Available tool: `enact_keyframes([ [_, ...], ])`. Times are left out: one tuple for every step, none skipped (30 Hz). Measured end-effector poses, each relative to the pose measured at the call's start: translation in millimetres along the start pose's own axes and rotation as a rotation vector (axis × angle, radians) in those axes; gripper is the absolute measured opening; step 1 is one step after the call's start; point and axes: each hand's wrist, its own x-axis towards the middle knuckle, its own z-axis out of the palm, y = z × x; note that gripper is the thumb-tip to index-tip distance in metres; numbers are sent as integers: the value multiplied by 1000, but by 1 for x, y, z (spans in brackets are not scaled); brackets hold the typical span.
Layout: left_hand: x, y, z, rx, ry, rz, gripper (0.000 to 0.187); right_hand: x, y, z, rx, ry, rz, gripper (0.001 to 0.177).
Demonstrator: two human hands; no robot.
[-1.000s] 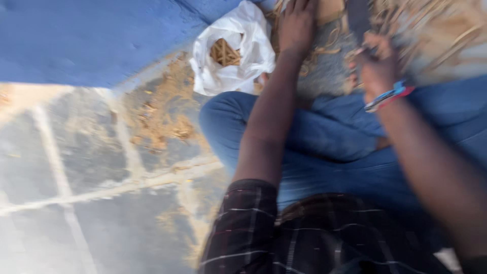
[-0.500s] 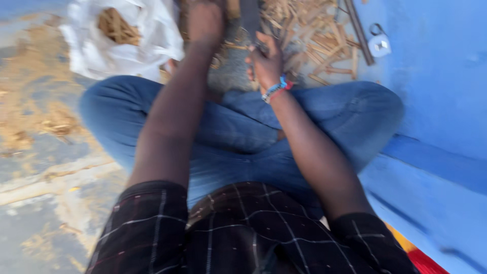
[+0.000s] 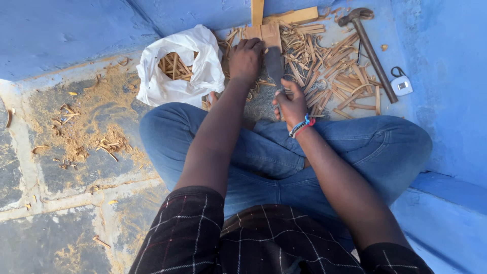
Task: The person sits on the floor and uses a small blade and a hammer to shave and split thin strips of wood on a wooden block, placing the finished strips into a white bag.
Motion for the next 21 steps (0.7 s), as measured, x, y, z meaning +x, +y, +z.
enact_keyframes([
  [-1,0,0,10,-7,-3,30,-4,-1,0,-14,-4,24,45],
  [-2,1,1,19,-14,-6,31,-8,-2,0,-29,-6,49,45],
  [-2,1,2,22,-24,-15,32,-11,-3,0,-44,-8,73,45],
  [-3,2,2,25,-33,-26,33,-13,-4,1,-56,-6,74,46],
  [-3,3,3,28,-42,-36,34,-16,-5,2,-67,-4,75,46],
  [-5,3,3,39,-69,-44,36,-18,-5,3,-78,-5,77,46],
  [-6,3,3,51,-97,-53,38,-19,-5,5,-79,-5,69,46],
  [-7,2,2,65,-124,-62,40,-19,-5,7,-79,-7,61,46],
  [-7,1,2,78,-140,-58,41,-18,-5,9,-78,-10,53,46],
  [-8,1,2,92,-156,-52,42,-17,-4,11,-78,-5,60,45],
  [-9,1,3,105,-172,-46,44,-16,-4,13,-79,0,68,45],
  [-9,2,3,113,-179,-47,43,-15,-4,13,-78,7,73,44],
  [-9,3,3,120,-185,-49,43,-13,-5,15,-90,21,84,44],
  [-8,4,3,128,-192,-51,42,-12,-5,16,-103,36,96,43],
  [-8,5,3,134,-198,-45,43,-10,-5,18,-115,50,108,43],
  [-7,6,3,139,-205,-41,44,-8,-5,19,-112,58,116,43],
  [-7,6,2,144,-213,-37,45,-6,-5,22,-110,65,124,43],
  [-7,7,2,151,-208,-33,45,-5,-5,23,-109,74,135,42],
  [-7,7,2,158,-203,-28,45,-4,-4,24,-106,80,135,42],
  [-9,8,2,163,-201,-27,45,-4,-3,25,-104,85,140,42],
  [-9,8,2,151,-214,-30,44,-3,-3,25,-103,90,144,41],
])
